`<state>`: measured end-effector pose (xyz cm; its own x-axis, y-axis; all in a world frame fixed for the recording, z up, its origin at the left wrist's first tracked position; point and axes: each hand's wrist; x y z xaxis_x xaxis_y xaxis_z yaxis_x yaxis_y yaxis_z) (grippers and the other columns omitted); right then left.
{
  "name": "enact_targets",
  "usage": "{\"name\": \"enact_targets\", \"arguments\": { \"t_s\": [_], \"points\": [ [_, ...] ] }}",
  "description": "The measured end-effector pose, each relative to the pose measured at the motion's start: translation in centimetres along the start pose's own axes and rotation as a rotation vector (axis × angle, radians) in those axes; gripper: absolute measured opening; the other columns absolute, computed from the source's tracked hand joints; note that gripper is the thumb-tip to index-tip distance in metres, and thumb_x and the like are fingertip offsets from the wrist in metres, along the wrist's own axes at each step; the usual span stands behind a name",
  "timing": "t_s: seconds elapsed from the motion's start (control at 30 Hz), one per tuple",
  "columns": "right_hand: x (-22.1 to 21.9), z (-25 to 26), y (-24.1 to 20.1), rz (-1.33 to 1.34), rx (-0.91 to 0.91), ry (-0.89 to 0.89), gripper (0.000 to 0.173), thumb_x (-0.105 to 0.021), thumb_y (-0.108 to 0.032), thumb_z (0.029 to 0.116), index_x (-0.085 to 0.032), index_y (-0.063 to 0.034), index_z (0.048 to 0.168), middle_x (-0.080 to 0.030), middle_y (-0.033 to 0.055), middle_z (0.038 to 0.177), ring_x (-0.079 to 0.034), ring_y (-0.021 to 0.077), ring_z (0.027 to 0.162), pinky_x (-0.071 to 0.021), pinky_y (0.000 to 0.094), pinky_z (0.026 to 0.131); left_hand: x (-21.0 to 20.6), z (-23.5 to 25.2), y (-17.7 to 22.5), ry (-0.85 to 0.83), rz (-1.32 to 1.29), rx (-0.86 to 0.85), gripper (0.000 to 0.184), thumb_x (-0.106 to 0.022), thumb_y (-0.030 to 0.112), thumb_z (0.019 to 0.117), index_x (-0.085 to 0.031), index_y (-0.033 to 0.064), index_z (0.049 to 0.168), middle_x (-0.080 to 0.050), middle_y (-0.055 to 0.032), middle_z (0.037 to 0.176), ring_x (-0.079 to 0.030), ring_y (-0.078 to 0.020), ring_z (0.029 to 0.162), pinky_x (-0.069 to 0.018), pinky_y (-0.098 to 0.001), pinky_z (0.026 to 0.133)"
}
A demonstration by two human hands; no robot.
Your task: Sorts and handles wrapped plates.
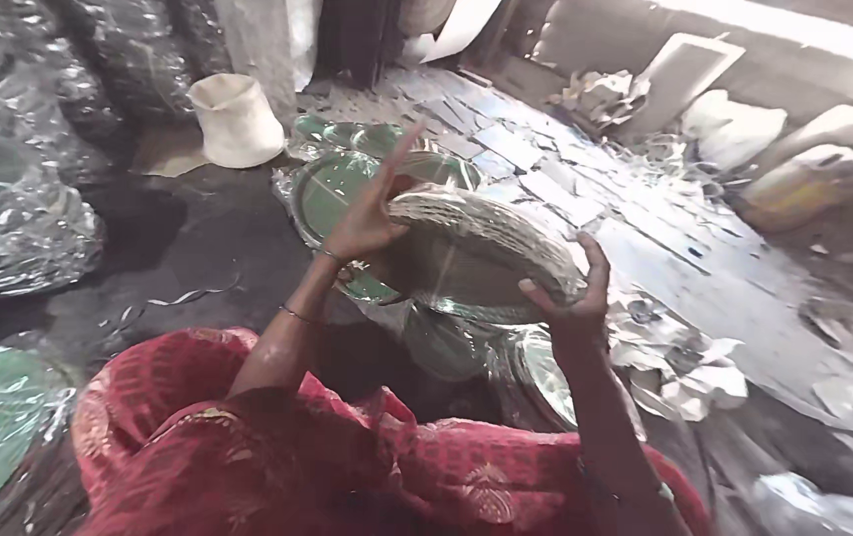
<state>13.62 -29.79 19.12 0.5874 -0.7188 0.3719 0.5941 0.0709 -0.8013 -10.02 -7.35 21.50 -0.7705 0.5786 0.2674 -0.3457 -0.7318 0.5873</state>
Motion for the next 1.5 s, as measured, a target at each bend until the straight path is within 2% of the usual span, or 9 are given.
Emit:
{"name": "enact_targets", "arguments": {
  "t_s": [0.1,0.27,0.5,0.6,0.73,0.87,1.0,1.3,1.5],
  "points": [
    [0.4,0.0,-0.9,-0.009,-0.028,0.044,0.106,-0.088,-0.027,0.0722,-0.029,-0.0181,0.160,-0.048,0.0112,0.152,-0.059,0.0162,0.126,-0.0557,0.0381,0.099,0.2,-0.1,-0.1,0.068,-0.030,0.021,0.111,-0.076,-0.008,0.0719,-0.011,0.0004,0.161,-0.063,-0.0167,0.132,-0.069,-0.0151,0.110,-0.0584,-0.0317,0.097],
    [0.3,-0.6,-1.1,-0.190,-0.052,0.031,0.081,-0.083,-0.036,0.0826,-0.048,-0.0008,0.146,-0.062,0.0186,0.133,-0.062,0.0185,0.121,-0.0499,0.0393,0.105,0.5,-0.4,-0.9,0.124,-0.042,-0.021,0.112,-0.082,0.003,0.0752,-0.009,-0.0022,0.160,-0.070,-0.0090,0.122,-0.071,-0.0095,0.106,-0.0587,-0.0303,0.098],
    [1.1,-0.7,-1.0,-0.287,0.059,0.187,0.047,-0.068,-0.031,0.0974,-0.063,0.0065,0.125,-0.070,0.0197,0.109,-0.069,0.0185,0.099,-0.0556,0.0404,0.091,-0.3,0.4,-0.1,-0.006,0.011,0.173,0.096,-0.082,0.018,0.0836,-0.025,0.0035,0.160,-0.053,-0.0147,0.147,-0.063,-0.0094,0.118,-0.0524,-0.0267,0.103],
    [1.6,0.0,-0.1,-0.292,0.087,0.195,0.047,-0.062,-0.029,0.1006,-0.063,0.0106,0.126,-0.068,0.0285,0.117,-0.068,0.0287,0.109,-0.0523,0.0453,0.100,-0.3,-1.3,1.0,-0.051,-0.031,0.339,0.087,-0.076,0.019,0.0901,-0.027,0.0126,0.162,-0.062,-0.0146,0.136,-0.065,-0.0196,0.116,-0.0539,-0.0350,0.099],
    [2.4,1.1,-0.8,0.034,-0.101,0.405,0.045,-0.061,-0.025,0.1021,-0.055,0.0075,0.133,-0.066,0.0084,0.113,-0.065,0.0013,0.099,-0.0549,0.0211,0.091,-1.0,-3.0,-0.8,-0.034,-0.078,0.489,0.085,-0.079,0.026,0.0905,-0.031,0.0229,0.161,-0.056,-0.0103,0.148,-0.064,-0.0252,0.123,-0.0560,-0.0457,0.100],
    [3.6,2.1,-1.8,0.306,-0.138,0.596,0.038,-0.055,-0.024,0.1061,-0.051,0.0021,0.134,-0.067,0.0042,0.109,-0.070,0.0062,0.096,-0.0609,0.0281,0.088,-1.9,-1.9,-0.2,-0.059,-0.110,0.600,0.069,-0.066,0.028,0.1008,-0.033,0.0150,0.160,-0.058,-0.0119,0.144,-0.063,-0.0191,0.121,-0.0520,-0.0412,0.104],
    [3.1,1.9,-2.1,0.398,-0.144,0.538,0.042,-0.054,-0.022,0.1063,-0.043,0.0022,0.140,-0.064,0.0059,0.114,-0.068,0.0074,0.102,-0.0595,0.0292,0.091,-2.5,-1.9,-1.5,0.033,-0.222,0.540,0.043,-0.056,0.023,0.1066,-0.047,0.0062,0.145,-0.068,-0.0091,0.115,-0.066,-0.0107,0.095,-0.0561,-0.0325,0.087],
    [2.0,1.0,-0.7,0.335,-0.101,0.353,0.051,-0.058,-0.020,0.1022,-0.039,0.0054,0.143,-0.061,0.0094,0.123,-0.064,0.0075,0.111,-0.0563,0.0276,0.098,-1.4,-3.0,-1.1,0.157,-0.194,0.528,0.041,-0.056,0.024,0.1068,-0.049,0.0145,0.146,-0.066,-0.0063,0.126,-0.066,-0.0115,0.100,-0.0565,-0.0340,0.087],
    [1.5,0.7,-0.3,0.317,-0.102,0.316,0.059,-0.060,-0.026,0.1002,-0.037,0.0060,0.144,-0.061,0.0102,0.124,-0.064,0.0084,0.112,-0.0567,0.0293,0.098,-1.3,-3.7,-2.0,0.195,-0.165,0.462,0.042,-0.055,0.024,0.1071,-0.050,0.0095,0.146,-0.062,-0.0081,0.137,-0.063,-0.0150,0.118,-0.0524,-0.0378,0.102]
  ]
}}
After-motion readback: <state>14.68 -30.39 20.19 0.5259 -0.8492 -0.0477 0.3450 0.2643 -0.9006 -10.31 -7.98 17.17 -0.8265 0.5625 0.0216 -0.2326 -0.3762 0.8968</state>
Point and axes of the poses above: each hand's wrist, its own z-axis towards the middle knuckle, its own x-axis out of the back of the hand, y = z × x
